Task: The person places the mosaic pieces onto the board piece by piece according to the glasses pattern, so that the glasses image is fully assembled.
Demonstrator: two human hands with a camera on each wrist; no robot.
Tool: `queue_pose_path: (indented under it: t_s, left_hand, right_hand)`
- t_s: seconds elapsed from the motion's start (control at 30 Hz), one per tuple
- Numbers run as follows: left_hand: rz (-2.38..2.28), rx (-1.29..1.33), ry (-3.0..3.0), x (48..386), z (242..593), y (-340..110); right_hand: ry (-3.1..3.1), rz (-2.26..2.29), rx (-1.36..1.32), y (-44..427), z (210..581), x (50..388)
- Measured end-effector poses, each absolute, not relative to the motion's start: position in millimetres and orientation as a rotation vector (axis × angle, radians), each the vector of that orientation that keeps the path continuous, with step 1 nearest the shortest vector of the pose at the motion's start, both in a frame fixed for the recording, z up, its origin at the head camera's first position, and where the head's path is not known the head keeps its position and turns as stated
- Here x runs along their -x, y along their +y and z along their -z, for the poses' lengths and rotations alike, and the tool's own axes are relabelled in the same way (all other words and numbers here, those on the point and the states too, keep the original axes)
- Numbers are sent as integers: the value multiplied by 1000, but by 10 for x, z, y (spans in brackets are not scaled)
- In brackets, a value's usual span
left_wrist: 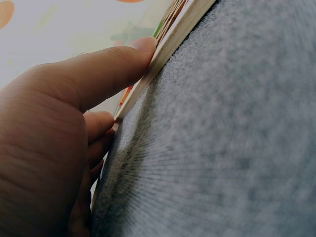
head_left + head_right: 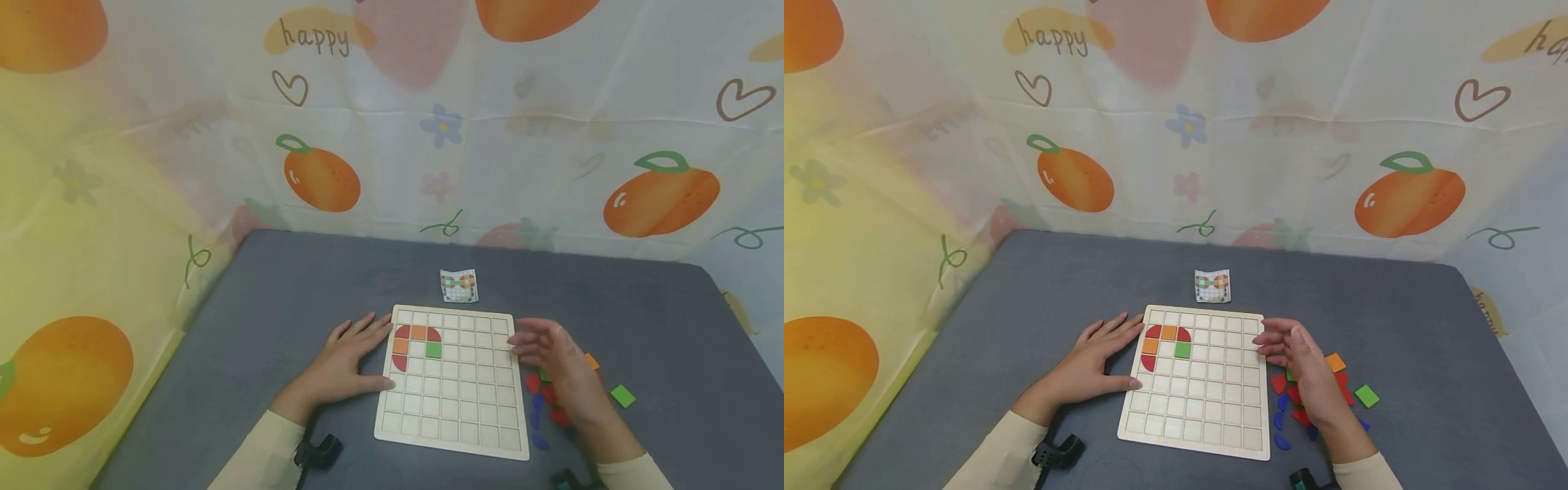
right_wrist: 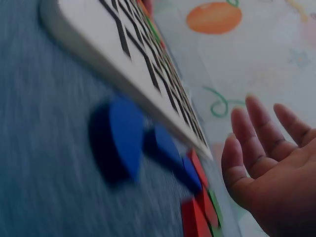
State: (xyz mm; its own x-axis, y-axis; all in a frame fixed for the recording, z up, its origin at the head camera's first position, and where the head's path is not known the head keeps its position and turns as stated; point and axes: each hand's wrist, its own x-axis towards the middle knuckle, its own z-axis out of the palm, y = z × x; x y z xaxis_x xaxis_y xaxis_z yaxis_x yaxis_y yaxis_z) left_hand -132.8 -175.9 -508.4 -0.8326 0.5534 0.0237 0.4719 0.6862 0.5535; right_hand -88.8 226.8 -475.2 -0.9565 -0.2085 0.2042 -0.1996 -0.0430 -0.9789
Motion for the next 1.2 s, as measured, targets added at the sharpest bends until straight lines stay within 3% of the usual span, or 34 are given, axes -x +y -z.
queue_pose_path:
  t_s: [0.5, 0.77, 1.2]
  left_hand:
    - [-855, -835, 2743, 1308, 5038, -1741]
    - [-866, -825, 2744, 1306, 5033, -1733]
    - [-841, -828, 2757, 1313, 5062, -1735]
  right_hand:
    - [2349, 2218, 318, 2726, 4823, 870]
    - [2558, 1805, 195, 2849, 4859, 863]
    - [2725, 1283, 291, 2853, 4897, 889]
